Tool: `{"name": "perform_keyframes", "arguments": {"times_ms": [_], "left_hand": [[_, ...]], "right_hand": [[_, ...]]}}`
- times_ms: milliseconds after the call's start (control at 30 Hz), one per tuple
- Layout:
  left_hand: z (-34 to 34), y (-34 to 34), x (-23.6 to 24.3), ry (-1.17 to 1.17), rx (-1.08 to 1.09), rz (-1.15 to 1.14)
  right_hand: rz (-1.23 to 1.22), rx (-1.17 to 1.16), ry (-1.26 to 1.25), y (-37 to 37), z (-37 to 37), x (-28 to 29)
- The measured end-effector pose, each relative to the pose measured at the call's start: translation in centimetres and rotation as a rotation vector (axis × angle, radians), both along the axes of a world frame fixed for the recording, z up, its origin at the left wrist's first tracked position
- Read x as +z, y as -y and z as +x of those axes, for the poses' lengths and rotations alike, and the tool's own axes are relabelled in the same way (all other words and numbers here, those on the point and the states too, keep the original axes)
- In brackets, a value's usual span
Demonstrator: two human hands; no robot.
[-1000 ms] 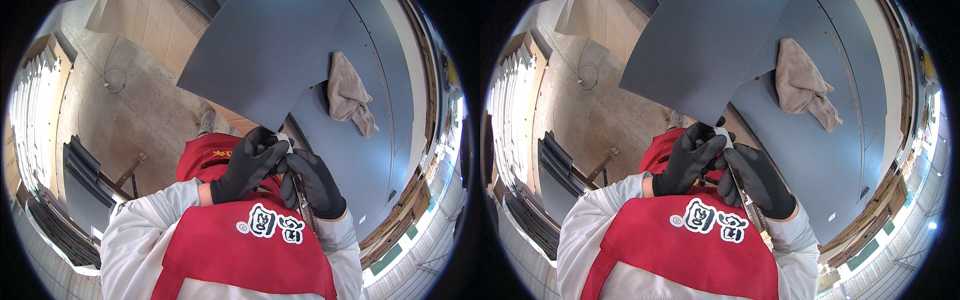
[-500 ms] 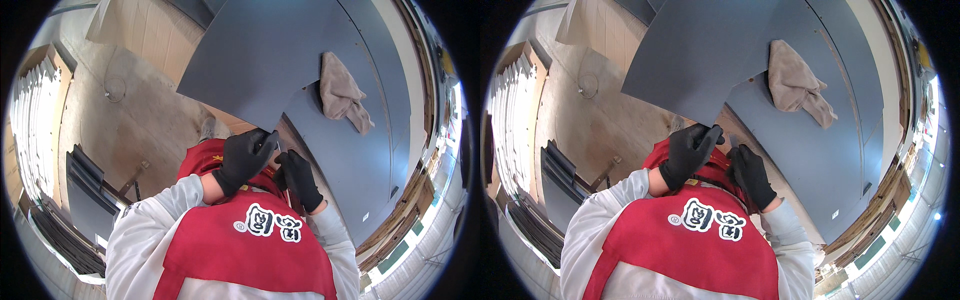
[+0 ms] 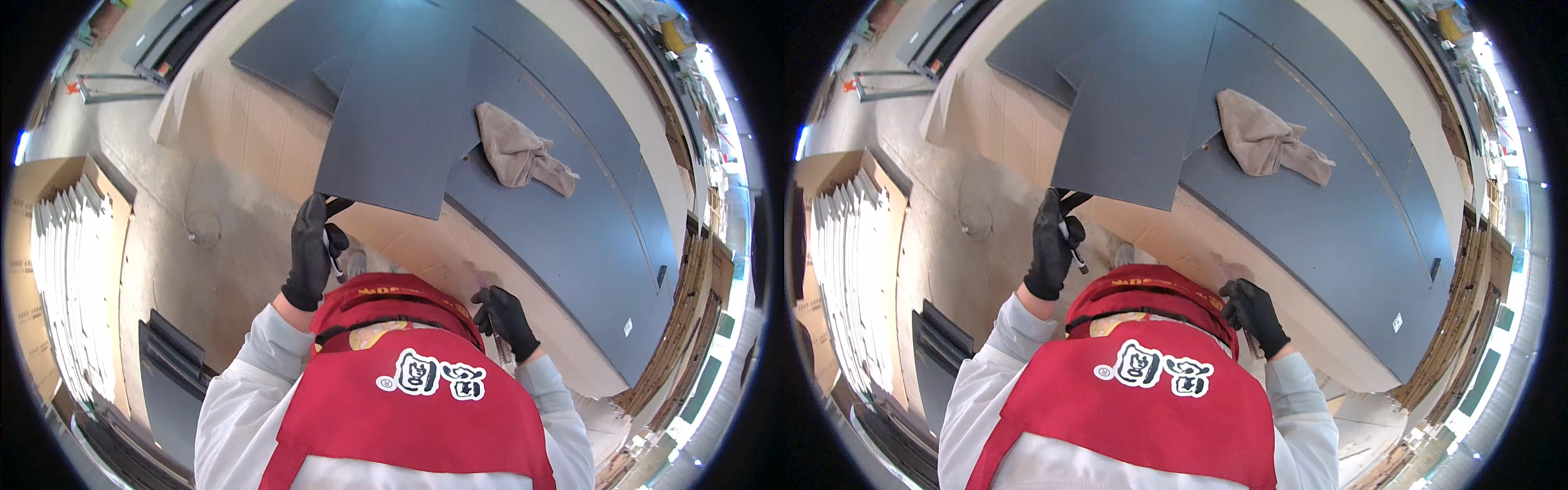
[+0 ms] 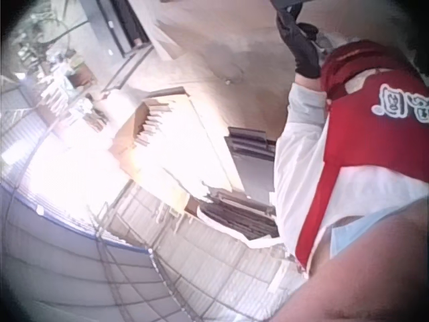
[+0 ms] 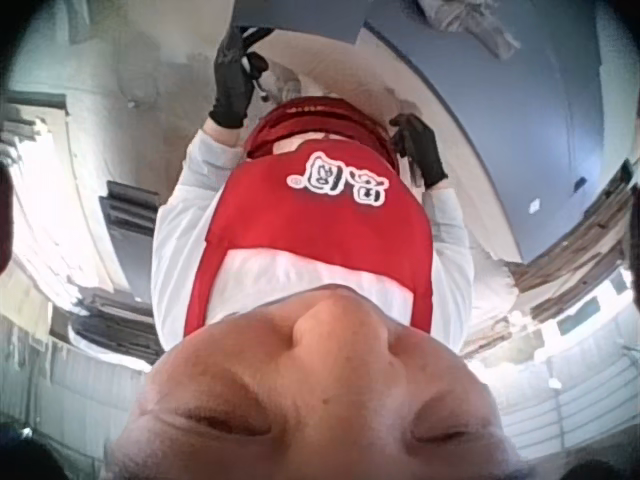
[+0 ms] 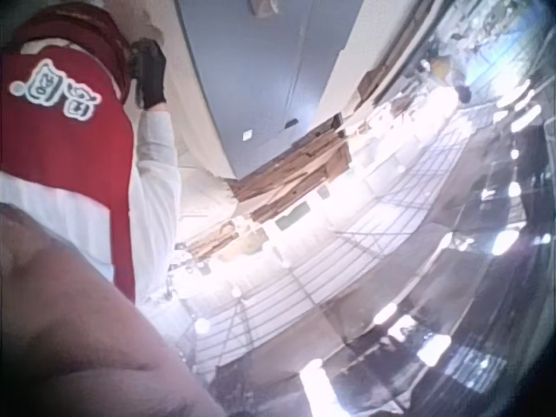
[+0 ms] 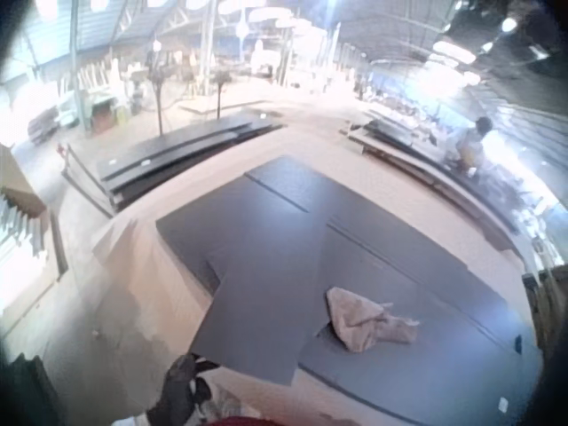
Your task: The person uses a utility knife and a ruler to cut dark gray panels on a workbench. They repeatedly measure, score, and wipe the panels, then stack the cut pieces.
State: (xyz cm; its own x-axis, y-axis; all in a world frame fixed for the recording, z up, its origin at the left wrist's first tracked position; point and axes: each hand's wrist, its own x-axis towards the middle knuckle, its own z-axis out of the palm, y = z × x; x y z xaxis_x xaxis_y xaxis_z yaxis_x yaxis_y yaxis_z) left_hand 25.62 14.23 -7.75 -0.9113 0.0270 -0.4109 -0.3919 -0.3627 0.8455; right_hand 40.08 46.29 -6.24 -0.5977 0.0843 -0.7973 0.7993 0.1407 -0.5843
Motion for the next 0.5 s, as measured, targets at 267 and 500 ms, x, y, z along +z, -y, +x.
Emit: {"name": "perform_keyframes", "arguments": {"times_ms": [267,500], "left_hand": [[-6.3,2.9,0.5,-0.054,-0.425,0.026],[-0.8,2.6,2.4,-0.203,-0.607,-0.190]], "right_hand": [[-0.130,-0.277,-0.258,5.4,1.8,3.0],[-0.050,-0.633,-0.438,9.0,6.6,4.8]]}}
